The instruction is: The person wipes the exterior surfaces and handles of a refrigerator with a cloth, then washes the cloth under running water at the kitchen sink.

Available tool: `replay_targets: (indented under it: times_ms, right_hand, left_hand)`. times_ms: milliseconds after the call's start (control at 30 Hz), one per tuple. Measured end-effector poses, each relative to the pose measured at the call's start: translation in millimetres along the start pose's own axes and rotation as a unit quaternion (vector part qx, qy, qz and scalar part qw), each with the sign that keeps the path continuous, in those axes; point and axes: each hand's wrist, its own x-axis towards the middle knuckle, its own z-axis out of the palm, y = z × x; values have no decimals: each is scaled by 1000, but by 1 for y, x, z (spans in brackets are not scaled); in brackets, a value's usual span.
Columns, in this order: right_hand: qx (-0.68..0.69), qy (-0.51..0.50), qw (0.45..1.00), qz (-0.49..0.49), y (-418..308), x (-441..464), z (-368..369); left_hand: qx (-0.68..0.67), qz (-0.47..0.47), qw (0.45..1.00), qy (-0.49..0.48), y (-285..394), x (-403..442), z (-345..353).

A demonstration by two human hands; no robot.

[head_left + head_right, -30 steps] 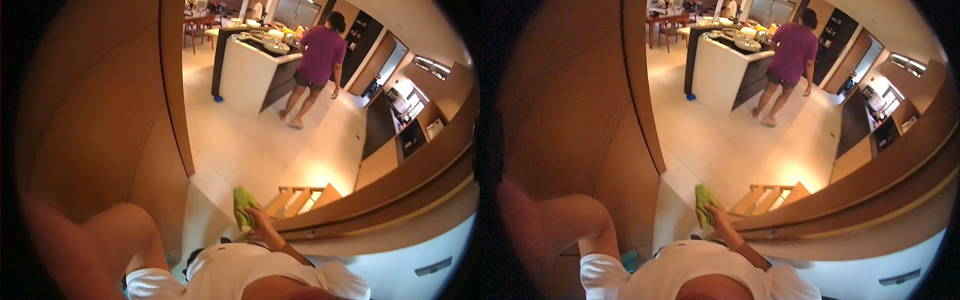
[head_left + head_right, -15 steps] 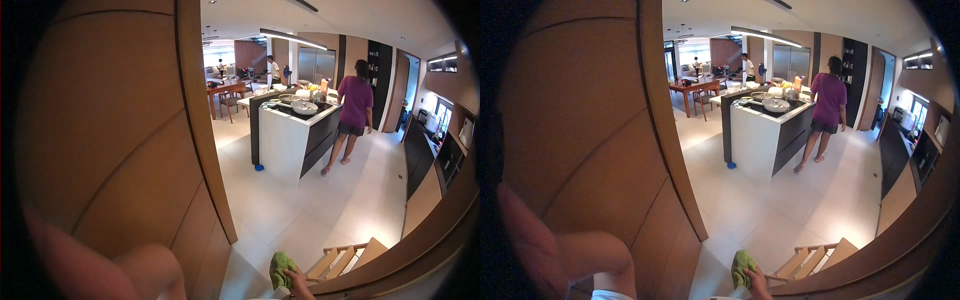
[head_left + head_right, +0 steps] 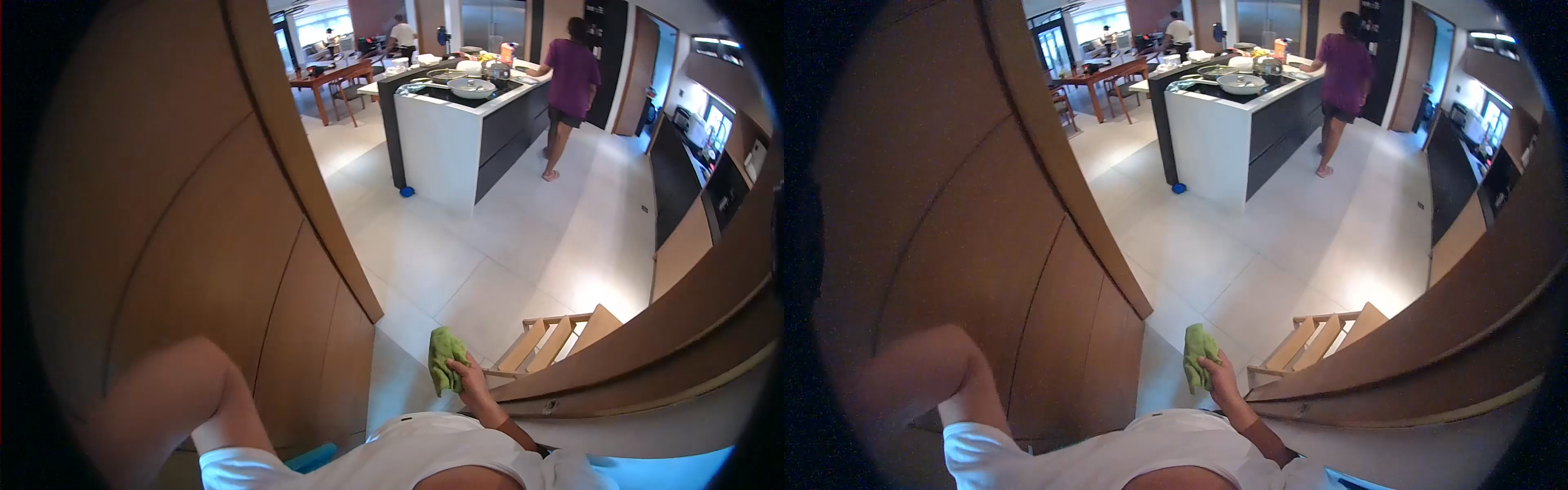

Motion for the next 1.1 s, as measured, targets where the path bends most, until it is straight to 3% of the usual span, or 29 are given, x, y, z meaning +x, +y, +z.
replay_targets:
  times_ms: [933,1100]
  right_hand:
    - [-25,5,999,23,12,3,-6]
    - [4,-24,999,41,-4,-5,12]
  left_hand:
    - [20,-6,1000,-11,2,9,14]
    - [-34,-27,998,54,14,-3,7]
